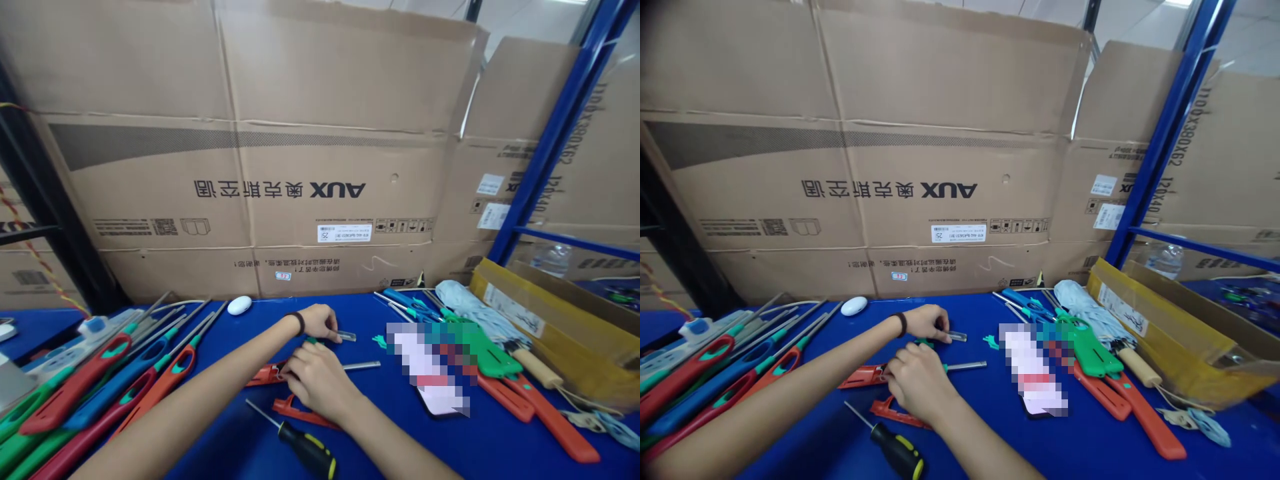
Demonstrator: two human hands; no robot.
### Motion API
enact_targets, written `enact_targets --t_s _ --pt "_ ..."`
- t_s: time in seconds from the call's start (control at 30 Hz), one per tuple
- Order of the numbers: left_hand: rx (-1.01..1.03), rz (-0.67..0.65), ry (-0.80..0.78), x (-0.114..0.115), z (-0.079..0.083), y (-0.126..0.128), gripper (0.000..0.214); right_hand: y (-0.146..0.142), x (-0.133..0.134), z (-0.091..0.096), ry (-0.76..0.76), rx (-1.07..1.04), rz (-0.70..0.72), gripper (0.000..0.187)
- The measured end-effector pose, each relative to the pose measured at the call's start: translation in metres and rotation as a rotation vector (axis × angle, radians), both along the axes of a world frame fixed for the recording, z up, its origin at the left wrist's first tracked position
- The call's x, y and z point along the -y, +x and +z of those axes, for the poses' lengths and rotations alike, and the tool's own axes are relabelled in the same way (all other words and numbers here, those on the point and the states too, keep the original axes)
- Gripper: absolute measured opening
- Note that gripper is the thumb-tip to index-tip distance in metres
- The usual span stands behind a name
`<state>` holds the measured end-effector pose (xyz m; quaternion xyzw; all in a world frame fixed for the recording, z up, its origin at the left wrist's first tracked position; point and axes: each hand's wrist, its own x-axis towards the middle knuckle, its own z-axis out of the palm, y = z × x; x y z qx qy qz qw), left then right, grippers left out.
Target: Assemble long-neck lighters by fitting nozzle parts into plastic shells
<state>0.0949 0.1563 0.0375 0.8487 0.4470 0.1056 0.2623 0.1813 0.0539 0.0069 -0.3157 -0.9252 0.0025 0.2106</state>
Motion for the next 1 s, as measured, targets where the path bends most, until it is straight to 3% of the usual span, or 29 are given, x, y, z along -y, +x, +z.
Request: enact_targets --t_s 0.13,0.27,0.43,0.53,0.63,0.8,1.0 --pt "0.223 0.107 -0.011 0.005 0.019 -0.032 0.037 0.002 0.002 0.001 0.006 -0.021 -0.001 0.014" --pt "0.469 0.219 0.031 0.031 0.032 -0.064 0.042 0.001 0.003 0.001 0.001 -0.016 0.003 0.013" --pt "0.9 0.384 -0.01 0.08 0.024 -0.103 0.037 0.001 0.003 0.002 -0.044 -0.064 0.013 0.012" --pt "0.764 0.446 0.083 0.104 0.01 -0.121 0.032 0.002 0.004 0.0 -0.102 -0.128 0.004 0.009" --pt "0.614 0.419 0.161 0.12 -0.003 -0.129 0.029 0.003 0.004 -0.001 -0.17 -0.198 -0.013 0.008" --pt "0.416 0.3 0.226 0.129 -0.017 -0.124 0.019 0.006 0.004 -0.002 -0.212 -0.279 -0.019 0.007" --pt "0.254 0.181 0.345 0.134 -0.019 -0.116 0.015 0.007 0.003 -0.002 -0.217 -0.288 -0.006 0.009"
